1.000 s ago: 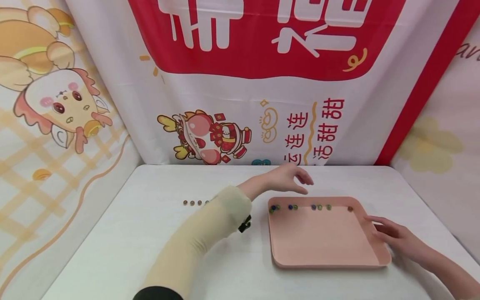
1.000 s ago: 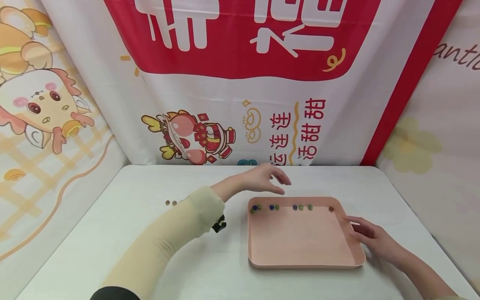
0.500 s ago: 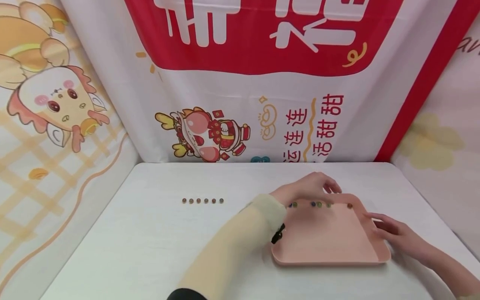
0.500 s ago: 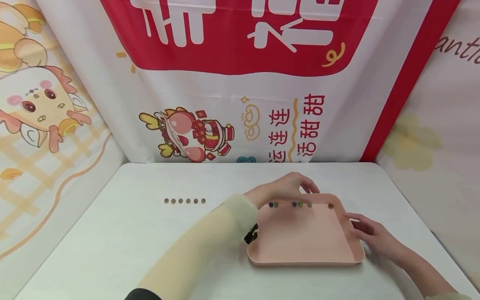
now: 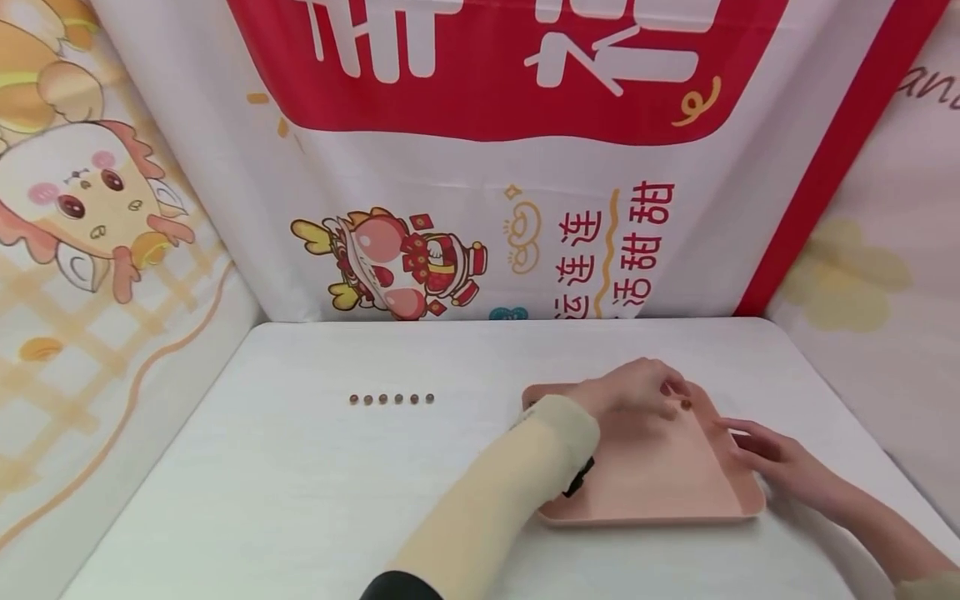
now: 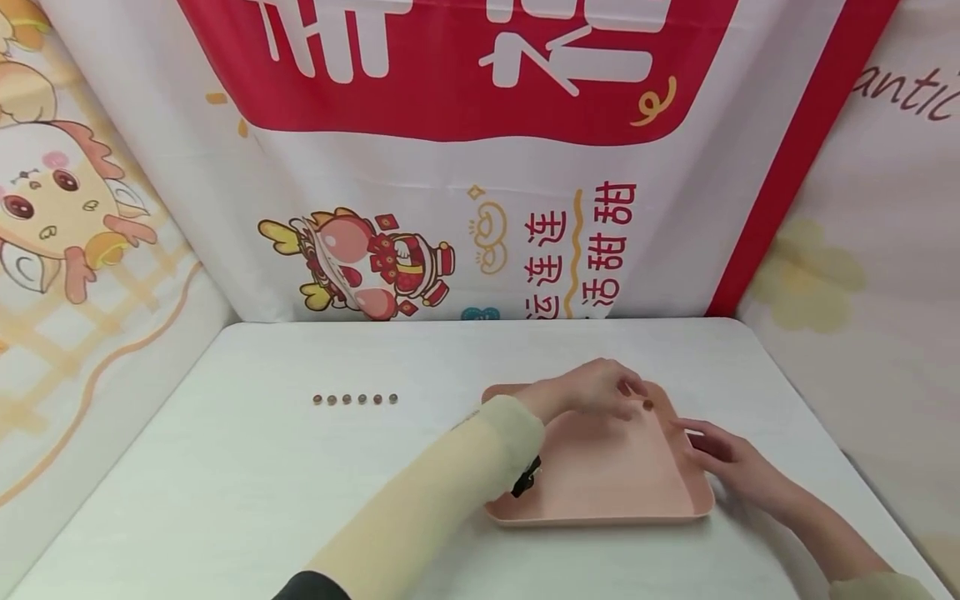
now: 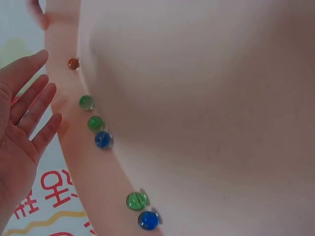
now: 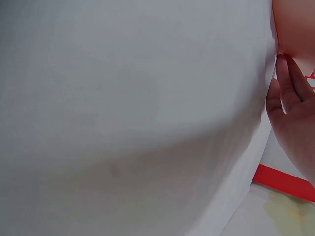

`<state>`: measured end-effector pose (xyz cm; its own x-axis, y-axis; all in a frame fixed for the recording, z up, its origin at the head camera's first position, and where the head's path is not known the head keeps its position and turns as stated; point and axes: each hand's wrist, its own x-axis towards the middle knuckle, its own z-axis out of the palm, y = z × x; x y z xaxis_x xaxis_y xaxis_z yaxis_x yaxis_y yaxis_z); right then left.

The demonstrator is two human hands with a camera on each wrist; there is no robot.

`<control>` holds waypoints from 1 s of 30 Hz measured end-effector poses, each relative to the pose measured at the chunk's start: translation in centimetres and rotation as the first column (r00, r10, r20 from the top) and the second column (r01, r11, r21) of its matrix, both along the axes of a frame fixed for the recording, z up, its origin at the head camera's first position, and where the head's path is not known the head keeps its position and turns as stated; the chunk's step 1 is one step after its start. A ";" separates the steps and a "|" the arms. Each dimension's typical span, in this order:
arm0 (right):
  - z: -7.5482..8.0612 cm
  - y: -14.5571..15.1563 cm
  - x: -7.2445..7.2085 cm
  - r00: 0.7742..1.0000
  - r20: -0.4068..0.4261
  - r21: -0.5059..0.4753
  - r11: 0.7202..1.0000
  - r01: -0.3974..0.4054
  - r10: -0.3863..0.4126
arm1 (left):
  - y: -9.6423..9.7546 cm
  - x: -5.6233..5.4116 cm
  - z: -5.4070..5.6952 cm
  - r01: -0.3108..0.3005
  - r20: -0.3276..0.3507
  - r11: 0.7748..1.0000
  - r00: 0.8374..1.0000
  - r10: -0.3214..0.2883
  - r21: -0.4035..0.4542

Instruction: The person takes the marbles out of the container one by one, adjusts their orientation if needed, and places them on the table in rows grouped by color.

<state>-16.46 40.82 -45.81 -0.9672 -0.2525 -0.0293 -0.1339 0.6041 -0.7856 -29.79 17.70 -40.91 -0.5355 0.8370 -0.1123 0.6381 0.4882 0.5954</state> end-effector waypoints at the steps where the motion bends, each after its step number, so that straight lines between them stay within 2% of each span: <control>1: -0.1 -0.1 0.0 1.000 -0.006 -0.002 1.000 -0.003 0.003 | 0.2 0.0 -0.2 0.002 -0.002 1.000 1.000 -0.002 -0.017; 7: -0.1 -0.4 -0.1 1.000 0.021 -0.009 1.000 0.003 -0.003 | 1.2 0.0 -1.2 0.060 -0.045 0.994 0.997 -0.065 -0.093; 13: 0.1 -0.2 -0.2 1.000 0.015 0.000 1.000 0.007 -0.007 | 2.0 -0.4 -1.7 0.063 -0.064 0.995 0.996 -0.069 -0.082; 16: 0.1 -0.1 -0.1 1.000 0.025 0.003 1.000 0.015 -0.015 | 2.2 -0.5 -1.9 0.054 -0.044 0.994 0.997 -0.058 -0.090; 21: 0.2 -0.1 -0.1 0.999 0.047 -0.003 1.000 0.017 -0.017 | 2.3 -0.4 -1.9 0.067 0.062 0.996 0.996 -0.064 -0.061; 23: 0.2 -0.1 -0.1 0.999 0.050 -0.003 1.000 0.018 -0.018 | 2.4 -0.3 -1.9 0.077 0.086 0.996 0.994 -0.072 -0.052; 27: 0.1 -0.1 -0.1 0.999 0.035 -0.005 1.000 0.015 -0.015 | 2.5 -0.1 -1.8 0.063 0.028 0.995 0.998 -0.061 -0.081; 30: 0.1 -0.1 -0.2 0.999 0.030 -0.008 1.000 0.013 -0.013 | 2.4 0.1 -1.8 0.021 0.024 0.996 1.000 -0.019 -0.089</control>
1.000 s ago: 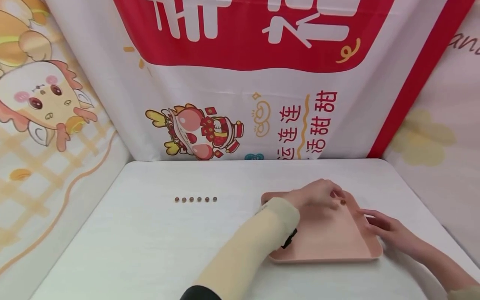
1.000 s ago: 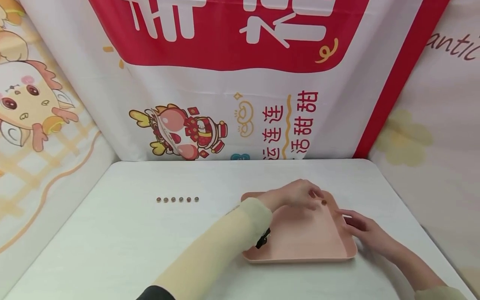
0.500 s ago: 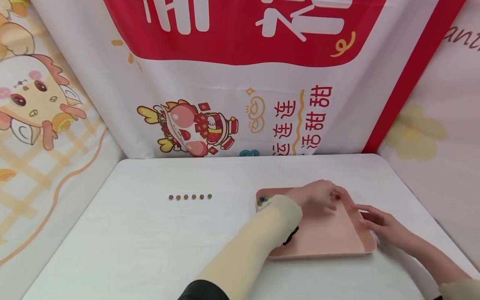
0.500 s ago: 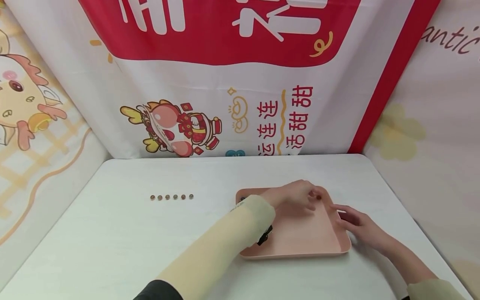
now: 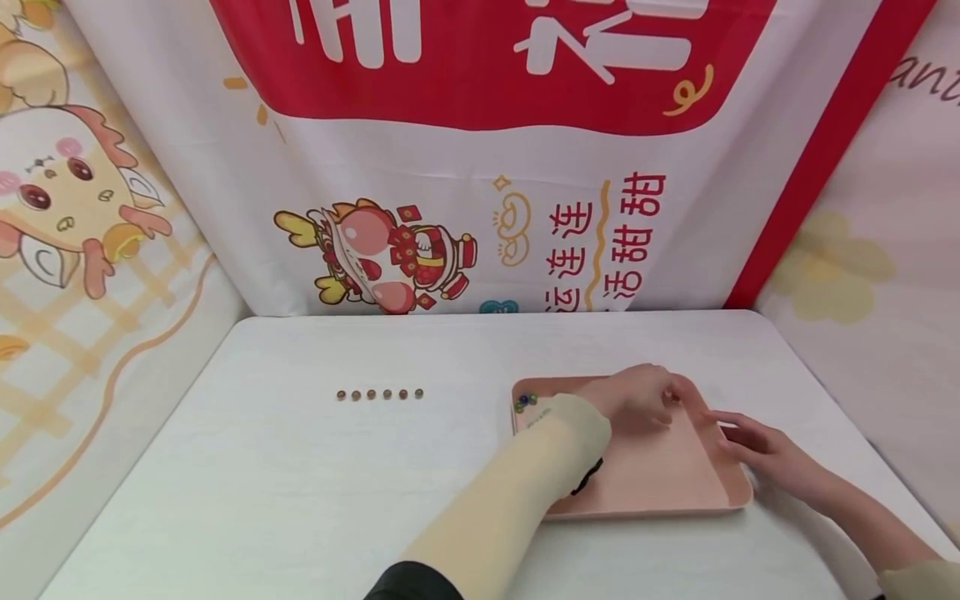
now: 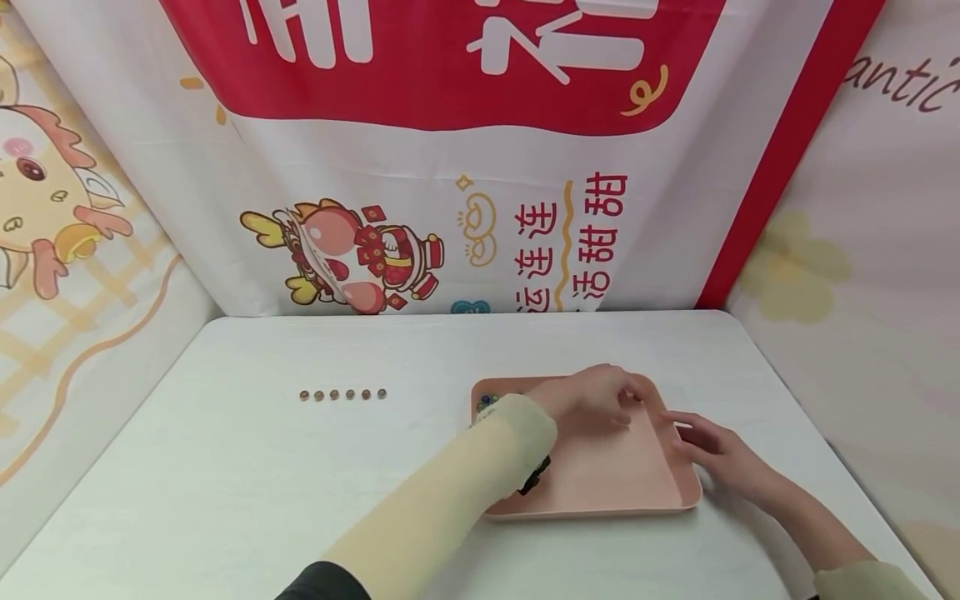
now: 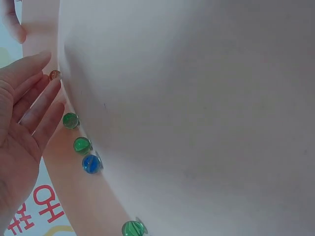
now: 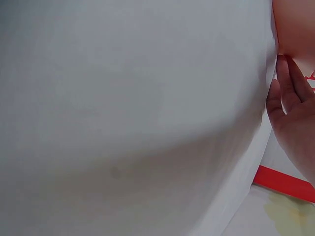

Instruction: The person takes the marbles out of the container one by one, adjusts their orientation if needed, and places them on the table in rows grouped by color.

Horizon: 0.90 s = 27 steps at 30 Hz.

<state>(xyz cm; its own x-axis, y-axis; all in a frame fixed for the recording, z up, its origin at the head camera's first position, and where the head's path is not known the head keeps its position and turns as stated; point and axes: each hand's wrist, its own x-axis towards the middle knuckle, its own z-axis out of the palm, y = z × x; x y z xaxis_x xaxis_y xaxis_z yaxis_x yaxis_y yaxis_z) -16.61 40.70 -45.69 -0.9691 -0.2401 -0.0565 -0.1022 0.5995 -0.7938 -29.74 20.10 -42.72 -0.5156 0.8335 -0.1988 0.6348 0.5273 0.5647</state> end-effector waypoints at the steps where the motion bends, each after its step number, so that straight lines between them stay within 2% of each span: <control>1: 0.0 0.0 0.0 1.000 0.001 -0.002 1.000 0.001 -0.001 | 0.0 0.1 -0.1 -0.013 0.019 1.000 1.000 0.013 0.004; 4: -0.1 0.1 0.1 1.000 0.004 -0.014 1.000 -0.004 0.004 | 0.1 0.3 -0.4 -0.052 0.116 0.998 0.992 0.048 0.034; 6: -0.1 0.1 0.2 1.000 -0.003 -0.017 1.000 -0.006 0.006 | 0.1 0.4 -0.6 -0.052 0.138 0.997 0.989 0.044 0.052; 12: -0.1 0.1 0.0 1.000 -0.015 -0.015 1.000 -0.014 0.014 | 0.0 0.6 -0.7 -0.034 0.068 0.998 0.997 0.030 0.058; 19: -0.1 0.1 0.1 1.000 -0.007 -0.007 1.000 -0.008 0.008 | -0.2 0.9 -0.6 -0.090 0.081 0.995 0.993 0.087 0.033; 22: 0.0 0.1 0.1 1.000 -0.009 -0.010 1.000 -0.009 0.009 | -0.1 0.8 -0.7 -0.104 0.026 0.995 0.994 0.104 0.003; 24: 0.0 0.1 0.1 1.000 -0.008 -0.012 1.000 -0.009 0.009 | 0.0 0.7 -0.8 -0.082 -0.052 0.997 0.995 0.082 -0.009; 27: 0.1 0.0 0.1 1.000 -0.006 -0.010 1.000 -0.010 0.009 | 0.1 0.5 -0.9 -0.049 -0.120 0.999 0.992 0.048 -0.005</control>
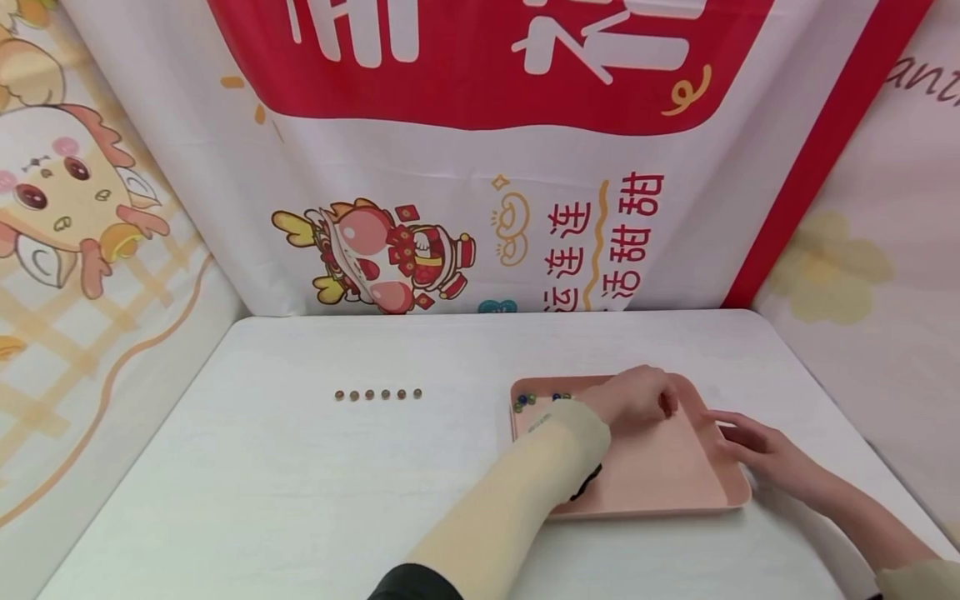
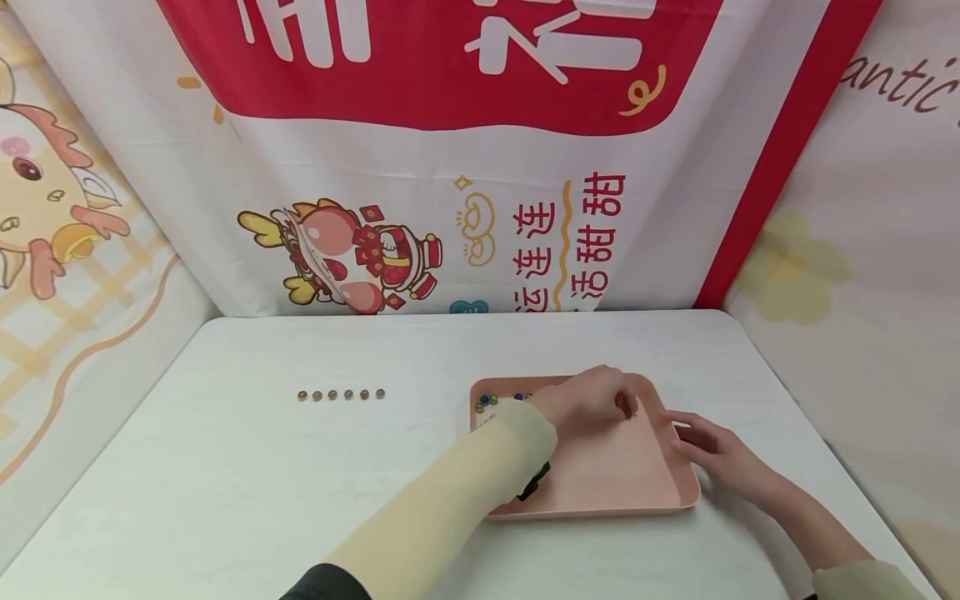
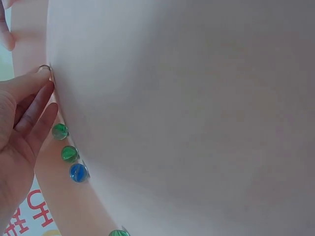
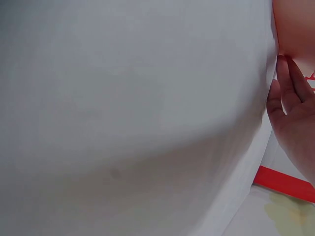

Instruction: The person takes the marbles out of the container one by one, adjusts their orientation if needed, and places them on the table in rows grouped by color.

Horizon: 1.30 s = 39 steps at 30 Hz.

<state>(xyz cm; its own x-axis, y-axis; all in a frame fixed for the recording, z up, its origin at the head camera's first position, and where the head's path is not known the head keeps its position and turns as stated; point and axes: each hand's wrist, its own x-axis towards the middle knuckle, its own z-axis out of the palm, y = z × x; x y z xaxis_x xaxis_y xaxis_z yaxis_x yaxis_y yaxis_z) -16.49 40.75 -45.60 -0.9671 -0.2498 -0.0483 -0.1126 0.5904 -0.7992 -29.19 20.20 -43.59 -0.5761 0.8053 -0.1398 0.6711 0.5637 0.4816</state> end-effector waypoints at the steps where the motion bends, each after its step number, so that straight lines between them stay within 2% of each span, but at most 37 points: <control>1: 0.0 -0.1 0.0 1.000 0.000 0.002 1.000 0.001 -0.001 | -0.1 0.0 0.1 -0.002 0.009 1.000 1.000 0.002 0.003; 4: 0.2 -0.2 -0.1 1.000 0.008 0.007 1.000 0.008 -0.008 | -0.2 0.3 0.3 -0.046 0.091 0.999 0.995 0.046 0.007; 7: 0.4 -0.2 -0.2 1.000 0.010 0.010 1.000 0.006 -0.006 | -0.4 0.4 0.6 -0.065 0.115 0.998 0.991 0.064 0.006; 9: 0.4 -0.3 -0.3 1.000 0.013 0.011 1.000 0.008 -0.008 | -0.5 0.4 0.7 -0.039 0.072 0.999 0.997 0.039 0.006; 12: 0.4 -0.4 -0.4 1.000 0.002 0.011 1.000 0.000 0.000 | -0.7 0.3 0.8 -0.027 0.051 1.000 0.998 0.026 0.013; 14: 0.3 -0.4 -0.5 1.000 -0.005 0.006 1.000 -0.004 0.004 | -0.9 0.3 0.9 -0.032 0.060 0.999 0.998 0.031 0.017; 18: 0.2 -0.5 -0.6 1.000 -0.014 0.004 1.000 -0.011 0.011 | -1.1 0.3 1.2 -0.050 0.106 0.998 0.993 0.046 0.037; 22: 0.3 -0.5 -0.6 1.000 -0.006 0.017 1.000 0.002 -0.002 | -1.1 0.2 1.7 -0.012 0.186 0.993 0.983 -0.010 0.115; 24: 0.4 -0.4 -0.5 1.000 -0.001 0.018 1.000 0.002 -0.002 | -1.0 0.0 2.1 0.025 0.182 0.991 0.982 -0.049 0.130; 27: 0.4 -0.4 -0.5 1.000 -0.008 0.018 1.000 0.004 -0.004 | -0.9 -0.1 2.9 0.068 0.110 0.993 0.991 -0.079 0.099; 31: 0.2 -0.3 -0.4 1.000 -0.010 0.018 1.000 0.000 0.000 | -1.2 0.0 4.3 0.066 0.045 0.995 0.997 -0.070 0.072; 34: -0.1 -0.2 -0.3 1.000 -0.004 0.022 1.000 0.000 0.000 | -1.6 0.1 5.1 0.051 0.049 0.995 0.997 -0.056 0.081; 39: -0.5 0.2 -0.2 0.998 -0.053 0.002 1.000 -0.015 0.016 | -2.4 -0.1 6.0 0.080 0.031 0.992 0.996 -0.083 0.098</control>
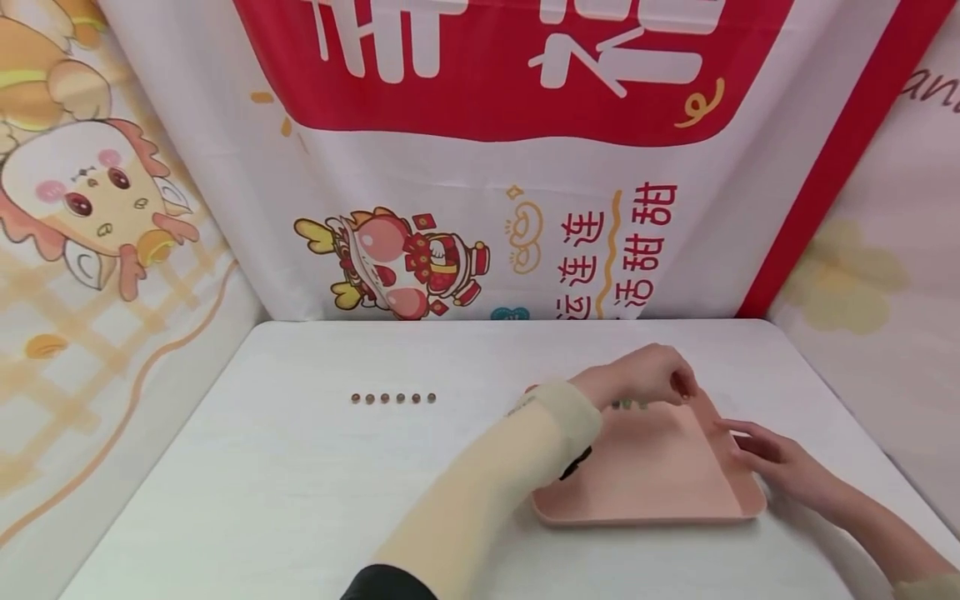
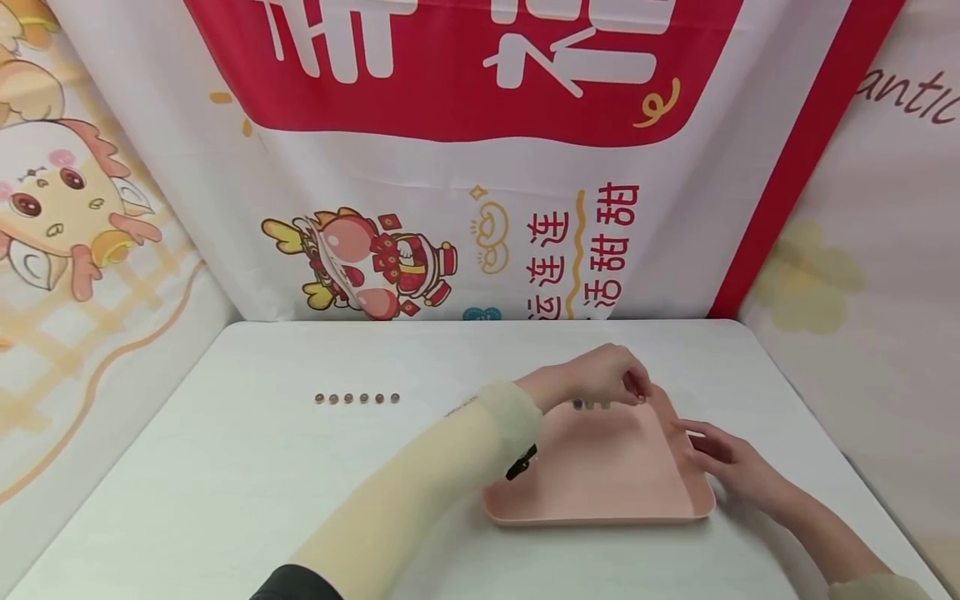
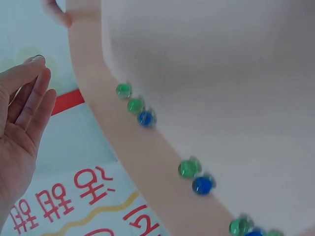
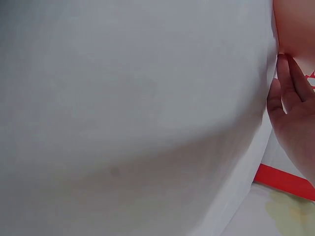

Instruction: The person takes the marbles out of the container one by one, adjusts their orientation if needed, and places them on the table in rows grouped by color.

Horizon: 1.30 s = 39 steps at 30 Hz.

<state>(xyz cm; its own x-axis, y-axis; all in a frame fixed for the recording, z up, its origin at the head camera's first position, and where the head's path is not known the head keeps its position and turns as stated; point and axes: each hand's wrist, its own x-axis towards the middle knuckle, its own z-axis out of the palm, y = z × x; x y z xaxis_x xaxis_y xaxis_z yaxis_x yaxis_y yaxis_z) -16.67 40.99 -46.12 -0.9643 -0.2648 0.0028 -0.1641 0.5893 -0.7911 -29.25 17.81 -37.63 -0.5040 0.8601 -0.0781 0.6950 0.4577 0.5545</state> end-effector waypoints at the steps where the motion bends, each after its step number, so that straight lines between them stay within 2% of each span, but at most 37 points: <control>1: -0.1 0.1 0.0 1.000 -0.005 -0.007 1.000 -0.006 0.006 | -0.3 -0.1 0.1 0.009 -0.010 1.000 1.000 -0.009 0.004; 6: -0.2 0.2 0.0 1.000 -0.006 -0.001 1.000 0.001 -0.001 | -2.1 -0.3 0.6 0.063 -0.040 0.998 0.997 -0.062 0.024; 10: -0.1 0.1 0.0 0.999 0.022 0.023 0.999 0.023 -0.023 | -3.9 -0.4 0.6 0.081 -0.026 0.996 0.996 -0.080 0.028; 15: -0.1 0.1 0.1 1.000 0.007 0.006 1.000 0.016 -0.016 | -6.1 -0.5 0.4 0.080 -0.017 0.996 0.997 -0.079 0.042; 20: -0.3 0.2 0.0 1.000 -0.023 -0.013 1.000 -0.002 0.002 | -8.5 -0.5 0.6 0.071 -0.053 0.994 0.996 -0.067 0.087; 30: -0.1 0.0 0.1 1.000 -0.014 -0.011 1.000 -0.017 0.017 | -13.7 -0.6 1.6 0.020 -0.045 0.988 0.999 -0.013 0.154; 36: -0.2 -0.1 0.1 1.000 -0.015 -0.012 1.000 -0.006 0.006 | -17.4 -0.6 1.9 -0.048 0.031 0.977 0.999 0.043 0.209; 39: -0.4 0.1 0.1 0.998 -0.050 -0.023 0.999 -0.028 0.027 | -19.4 -0.6 1.8 -0.076 0.063 0.968 0.996 0.063 0.240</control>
<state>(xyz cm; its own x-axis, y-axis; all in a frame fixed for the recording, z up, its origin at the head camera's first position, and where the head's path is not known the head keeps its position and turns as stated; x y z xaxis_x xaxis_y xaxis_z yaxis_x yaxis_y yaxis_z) -16.52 41.11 -46.52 -0.9553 -0.2902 0.0571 -0.2193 0.5656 -0.7950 -29.87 -1.54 -35.85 -0.5639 0.8199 0.0992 0.6323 0.3513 0.6905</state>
